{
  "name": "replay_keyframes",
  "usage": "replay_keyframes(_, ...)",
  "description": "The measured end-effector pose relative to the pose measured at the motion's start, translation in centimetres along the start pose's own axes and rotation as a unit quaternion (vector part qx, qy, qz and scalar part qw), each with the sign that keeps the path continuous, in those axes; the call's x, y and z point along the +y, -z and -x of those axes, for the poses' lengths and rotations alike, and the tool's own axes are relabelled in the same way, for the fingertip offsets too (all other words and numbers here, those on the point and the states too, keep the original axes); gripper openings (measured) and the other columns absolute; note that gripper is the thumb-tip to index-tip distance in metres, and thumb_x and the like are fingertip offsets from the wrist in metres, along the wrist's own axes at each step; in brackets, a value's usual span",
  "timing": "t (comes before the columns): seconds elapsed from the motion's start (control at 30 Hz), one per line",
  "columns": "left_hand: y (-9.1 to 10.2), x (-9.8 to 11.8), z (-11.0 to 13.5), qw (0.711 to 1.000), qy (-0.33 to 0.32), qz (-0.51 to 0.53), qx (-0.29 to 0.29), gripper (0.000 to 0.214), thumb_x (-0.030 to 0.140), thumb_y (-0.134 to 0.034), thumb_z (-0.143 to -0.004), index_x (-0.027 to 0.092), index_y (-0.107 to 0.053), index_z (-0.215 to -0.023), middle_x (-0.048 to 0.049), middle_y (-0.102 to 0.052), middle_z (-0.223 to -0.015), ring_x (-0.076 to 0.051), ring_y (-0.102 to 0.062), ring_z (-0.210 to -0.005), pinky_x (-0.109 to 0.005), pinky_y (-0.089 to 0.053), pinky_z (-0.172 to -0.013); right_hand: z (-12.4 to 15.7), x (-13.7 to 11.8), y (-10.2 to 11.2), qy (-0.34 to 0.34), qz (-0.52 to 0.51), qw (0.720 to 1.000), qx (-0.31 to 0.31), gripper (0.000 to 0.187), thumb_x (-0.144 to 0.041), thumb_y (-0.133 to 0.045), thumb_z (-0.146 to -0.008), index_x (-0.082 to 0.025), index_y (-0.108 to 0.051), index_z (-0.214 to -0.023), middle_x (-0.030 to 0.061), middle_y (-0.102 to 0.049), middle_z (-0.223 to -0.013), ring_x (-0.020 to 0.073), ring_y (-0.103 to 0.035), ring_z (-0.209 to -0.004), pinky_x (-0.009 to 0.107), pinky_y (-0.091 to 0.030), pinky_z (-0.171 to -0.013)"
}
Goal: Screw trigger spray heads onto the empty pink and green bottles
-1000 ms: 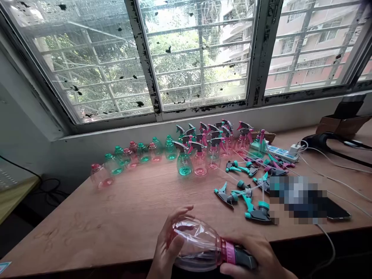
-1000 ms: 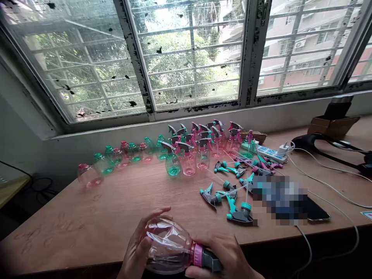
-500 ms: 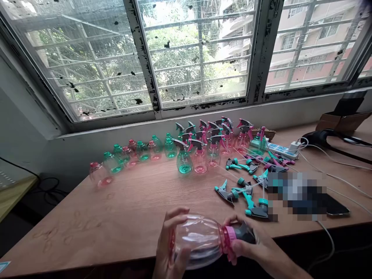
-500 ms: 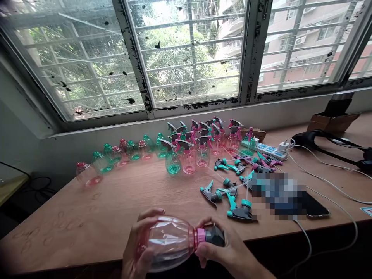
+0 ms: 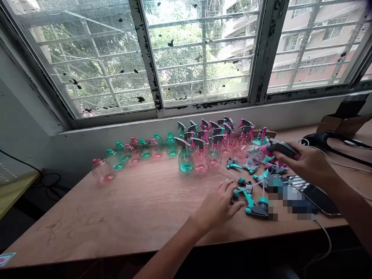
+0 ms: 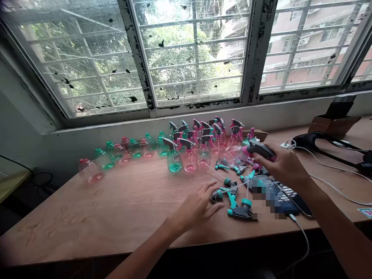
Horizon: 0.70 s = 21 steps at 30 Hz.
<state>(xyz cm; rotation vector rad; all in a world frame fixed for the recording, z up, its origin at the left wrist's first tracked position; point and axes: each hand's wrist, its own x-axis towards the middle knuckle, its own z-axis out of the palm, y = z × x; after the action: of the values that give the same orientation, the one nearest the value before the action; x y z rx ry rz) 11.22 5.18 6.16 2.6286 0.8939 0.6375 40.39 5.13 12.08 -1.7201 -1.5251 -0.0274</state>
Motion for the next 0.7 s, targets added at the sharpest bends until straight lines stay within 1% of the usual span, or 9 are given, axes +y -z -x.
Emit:
replay_keyframes(0.07, -1.6, -0.6, -5.4, 1.0, 0.018, -0.012, -0.01, 0.048, 0.042, -0.058, -0.097, 0.018, -0.053, -0.138, -0.0136, -0.053, -0.15, -0.027, -0.043, -0.144, -0.041, -0.035, -0.12, -2.4, -0.1, 0.3, 0.012, 0.015, 1.0, 0.0, 0.06, -0.064, -0.056, -0.088, -0.011, -0.071, -0.112, 0.0086, -0.068, -0.065, 0.0196, -0.056, -0.056, 0.033, -0.039, -0.056)
replay_keyframes(0.13, -3.5, -1.4, -10.4, 0.998, 0.06, -0.026, -0.018, 0.059, 0.047, -0.055, -0.098, 0.008, -0.048, -0.142, -0.022, -0.045, -0.154, -0.034, -0.035, -0.148, -0.049, -0.029, -0.122, -4.4, -0.1, 0.1, 0.047, 0.035, 0.998, 0.015, 0.054, -0.057, -0.057, -0.091, -0.009, -0.071, -0.113, 0.0111, -0.071, -0.071, 0.02, -0.057, -0.062, 0.032, -0.039, -0.061)
replay_keyframes(0.17, -4.4, -1.8, -12.5, 0.995, 0.087, -0.031, -0.026, 0.064, 0.049, -0.055, -0.097, 0.006, -0.046, -0.144, -0.0241, -0.043, -0.154, -0.037, -0.034, -0.148, -0.054, -0.028, -0.121, -5.3, 0.0, -0.3, 0.066, 0.046, 0.997, 0.015, 0.054, -0.055, -0.058, -0.092, -0.008, -0.07, -0.114, 0.0122, -0.072, -0.073, 0.0198, -0.057, -0.064, 0.032, -0.039, -0.062)
replay_keyframes(0.2, -5.2, -2.2, -14.3, 0.992, 0.114, -0.038, -0.03, 0.064, 0.05, -0.055, -0.097, 0.008, -0.045, -0.145, -0.0232, -0.043, -0.155, -0.039, -0.035, -0.147, -0.06, -0.028, -0.12, -6.2, 0.1, -0.8, 0.089, 0.053, 0.995, 0.002, 0.053, -0.053, -0.057, -0.093, -0.007, -0.07, -0.116, 0.0132, -0.073, -0.076, 0.0196, -0.057, -0.065, 0.031, -0.038, -0.063)
replay_keyframes(0.27, -6.7, -2.7, -16.8, 0.985, 0.158, -0.052, -0.036, 0.057, 0.045, -0.059, -0.097, 0.018, -0.046, -0.145, -0.0155, -0.044, -0.155, -0.037, -0.041, -0.142, -0.064, -0.029, -0.116, -7.8, 0.6, -2.1, 0.127, 0.054, 0.99, -0.036, 0.049, -0.048, -0.059, -0.093, -0.007, -0.069, -0.118, 0.0142, -0.076, -0.081, 0.0203, -0.059, -0.068, 0.03, -0.038, -0.065)
replay_keyframes(0.37, -8.2, -3.4, -18.2, 0.976, 0.197, -0.073, -0.049, 0.05, 0.039, -0.063, -0.096, 0.022, -0.05, -0.141, -0.0114, -0.047, -0.152, -0.035, -0.048, -0.137, -0.063, -0.036, -0.112, -9.7, 1.4, -4.6, 0.149, 0.058, 0.985, -0.068, 0.037, -0.042, -0.063, -0.091, -0.012, -0.072, -0.112, 0.0128, -0.078, -0.086, 0.0239, -0.064, -0.075, 0.029, -0.038, -0.065)
replay_keyframes(0.47, -8.9, -3.8, -17.7, 0.975, 0.191, -0.09, -0.073, 0.044, 0.036, -0.064, -0.095, 0.02, -0.055, -0.136, -0.0113, -0.05, -0.149, -0.033, -0.051, -0.133, -0.061, -0.041, -0.109, -11.1, 2.0, -6.7, 0.162, 0.055, 0.981, -0.095, 0.033, -0.043, -0.064, -0.089, -0.017, -0.074, -0.107, 0.0102, -0.079, -0.085, 0.0257, -0.067, -0.075, 0.028, -0.039, -0.063)
replay_keyframes(0.6, -8.8, -3.3, -16.6, 0.977, 0.149, -0.099, -0.115, 0.041, 0.035, -0.064, -0.095, 0.02, -0.057, -0.133, -0.0111, -0.052, -0.147, -0.032, -0.054, -0.13, -0.058, -0.045, -0.106, -12.5, 2.0, -8.6, 0.168, 0.045, 0.977, -0.128, 0.03, -0.042, -0.063, -0.088, -0.017, -0.075, -0.099, 0.0064, -0.076, -0.07, 0.0222, -0.065, -0.063, 0.027, -0.038, -0.057)
replay_keyframes(0.7, -8.0, -2.4, -15.7, 0.978, 0.128, -0.096, -0.137, 0.043, 0.036, -0.064, -0.095, 0.02, -0.056, -0.134, -0.0113, -0.053, -0.146, -0.032, -0.056, -0.128, -0.057, -0.047, -0.105, -13.4, 1.8, -9.8, 0.159, 0.041, 0.978, -0.131, 0.03, -0.042, -0.065, -0.085, -0.016, -0.075, -0.098, 0.005, -0.074, -0.065, 0.0213, -0.064, -0.06, 0.027, -0.037, -0.054)
